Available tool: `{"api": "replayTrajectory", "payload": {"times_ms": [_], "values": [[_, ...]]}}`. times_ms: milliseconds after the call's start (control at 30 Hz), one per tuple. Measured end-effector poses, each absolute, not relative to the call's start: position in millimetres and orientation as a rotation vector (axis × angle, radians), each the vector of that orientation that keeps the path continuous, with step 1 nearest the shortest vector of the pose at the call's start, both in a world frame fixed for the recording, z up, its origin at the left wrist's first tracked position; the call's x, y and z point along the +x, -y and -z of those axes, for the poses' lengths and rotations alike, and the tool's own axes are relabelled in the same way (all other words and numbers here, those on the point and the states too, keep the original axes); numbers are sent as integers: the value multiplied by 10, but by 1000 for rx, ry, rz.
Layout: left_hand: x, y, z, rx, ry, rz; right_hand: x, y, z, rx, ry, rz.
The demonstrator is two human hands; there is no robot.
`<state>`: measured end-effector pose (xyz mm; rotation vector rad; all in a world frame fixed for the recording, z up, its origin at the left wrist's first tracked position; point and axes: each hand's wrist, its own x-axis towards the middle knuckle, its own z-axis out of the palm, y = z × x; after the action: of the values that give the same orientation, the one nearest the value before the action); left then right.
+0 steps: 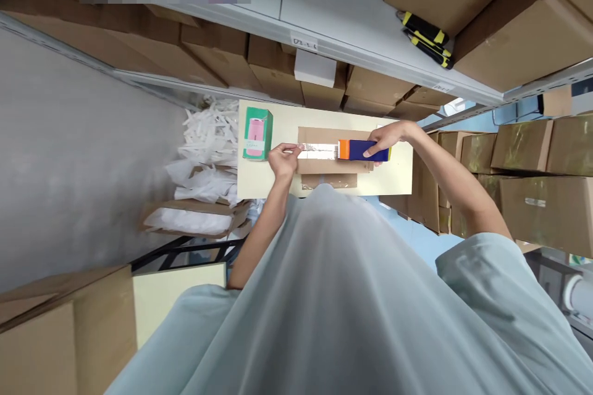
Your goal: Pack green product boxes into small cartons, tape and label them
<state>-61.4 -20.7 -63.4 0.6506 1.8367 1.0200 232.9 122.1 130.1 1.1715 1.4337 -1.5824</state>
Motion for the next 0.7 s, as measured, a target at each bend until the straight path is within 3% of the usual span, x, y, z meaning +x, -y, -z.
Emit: {"api": "replayTrajectory", "payload": {"times_ms": [267,700], "values": [[-487,175,650,611,-1951,-1058,3946,-1470,-1459,1362,-1417,1418],[-512,145,797,636,-2031,-1013,3782,-1389,-348,1251,-1363,1404]]}}
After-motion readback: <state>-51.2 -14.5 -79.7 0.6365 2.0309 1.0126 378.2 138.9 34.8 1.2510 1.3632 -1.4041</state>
